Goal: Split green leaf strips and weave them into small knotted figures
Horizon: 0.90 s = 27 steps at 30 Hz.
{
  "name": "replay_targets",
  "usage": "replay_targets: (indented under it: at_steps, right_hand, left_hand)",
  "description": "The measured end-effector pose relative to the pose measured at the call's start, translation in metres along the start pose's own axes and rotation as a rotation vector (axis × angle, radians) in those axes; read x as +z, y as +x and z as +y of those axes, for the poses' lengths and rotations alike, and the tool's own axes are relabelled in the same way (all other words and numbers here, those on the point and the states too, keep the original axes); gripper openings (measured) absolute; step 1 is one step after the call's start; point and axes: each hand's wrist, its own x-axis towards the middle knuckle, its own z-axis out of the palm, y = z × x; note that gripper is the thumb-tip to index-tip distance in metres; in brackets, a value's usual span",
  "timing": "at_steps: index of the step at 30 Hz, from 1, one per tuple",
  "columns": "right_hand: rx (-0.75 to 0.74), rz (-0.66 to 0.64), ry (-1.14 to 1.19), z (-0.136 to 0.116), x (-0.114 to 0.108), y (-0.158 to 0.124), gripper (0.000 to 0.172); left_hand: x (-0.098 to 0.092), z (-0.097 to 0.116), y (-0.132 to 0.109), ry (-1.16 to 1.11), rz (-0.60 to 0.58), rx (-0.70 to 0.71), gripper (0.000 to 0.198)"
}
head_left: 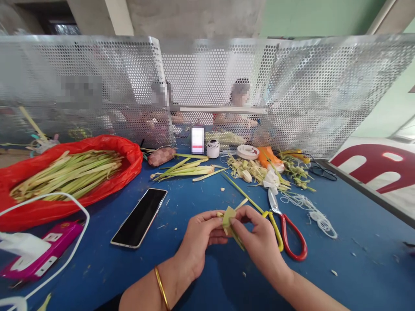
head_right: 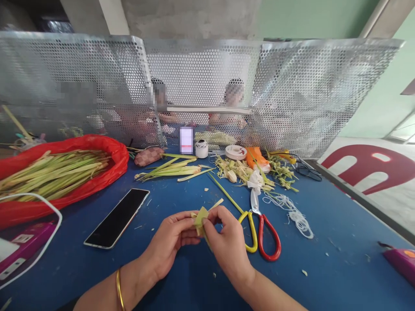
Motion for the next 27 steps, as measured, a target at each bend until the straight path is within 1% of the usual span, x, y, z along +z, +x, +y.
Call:
replay_targets:
  at_steps: [3,5,8,10,12,13,14,16,17,18,19,21,25,27]
  right_hand:
    - [0.193,-0.024,0.178,0.0,0.002,0.001,0.012]
    - [0.25,-0.039,0.26,0.0,0.003,0.001,0.013]
    - [0.25,-0.057,0.302,-0.001,0.004,0.001,0.013]
    - [0.209,-0.051,0.266,0.0,0.004,0.001,0.012]
    - [0.127,-0.035,0.183,0.001,0.003,0.002,0.009]
    - [0.073,-0.027,0.126,0.002,0.002,0.002,0.004]
    - [0.008,-0.024,0.062,0.002,0.0,0.003,0.009]
    - [-0.158,-0.07,-0.095,0.002,-0.004,0.003,0.029]
    - [-0.253,-0.111,-0.187,0.001,-0.007,0.004,0.036]
    - [-0.349,-0.152,-0.28,-0.001,-0.009,0.004,0.037]
    - [-0.439,-0.185,-0.364,-0.002,-0.012,0.004,0.036]
    - [-0.571,-0.206,-0.493,-0.006,-0.015,0.005,0.032]
    - [-0.744,-0.204,-0.663,-0.009,-0.02,0.006,0.023]
    - [-0.806,-0.195,-0.739,-0.009,-0.02,0.006,0.026]
  left_hand:
    - [-0.001,0.001,0.001,-0.005,0.011,0.0,0.027]
    - [-0.003,0.001,0.002,-0.015,0.009,0.0,0.024]
    - [-0.003,0.001,0.002,-0.022,-0.004,-0.018,0.022]
    - [-0.003,0.001,0.002,-0.009,-0.008,-0.031,0.022]
    - [-0.002,0.001,0.002,0.014,0.006,-0.027,0.022]
    - [-0.002,0.002,0.003,0.026,0.02,-0.02,0.022]
    - [-0.002,0.002,0.003,0.039,0.035,-0.011,0.022]
    - [-0.002,0.003,0.003,0.063,0.056,0.01,0.022]
    - [-0.002,0.003,0.003,0.073,0.061,0.018,0.022]
    - [-0.002,0.004,0.003,0.083,0.062,0.025,0.023]
    - [-0.003,0.004,0.002,0.092,0.061,0.032,0.023]
    - [-0.003,0.003,0.002,0.105,0.058,0.041,0.024]
    - [-0.003,0.003,0.002,0.125,0.059,0.03,0.023]
    - [-0.002,0.003,0.002,0.142,0.044,0.016,0.023]
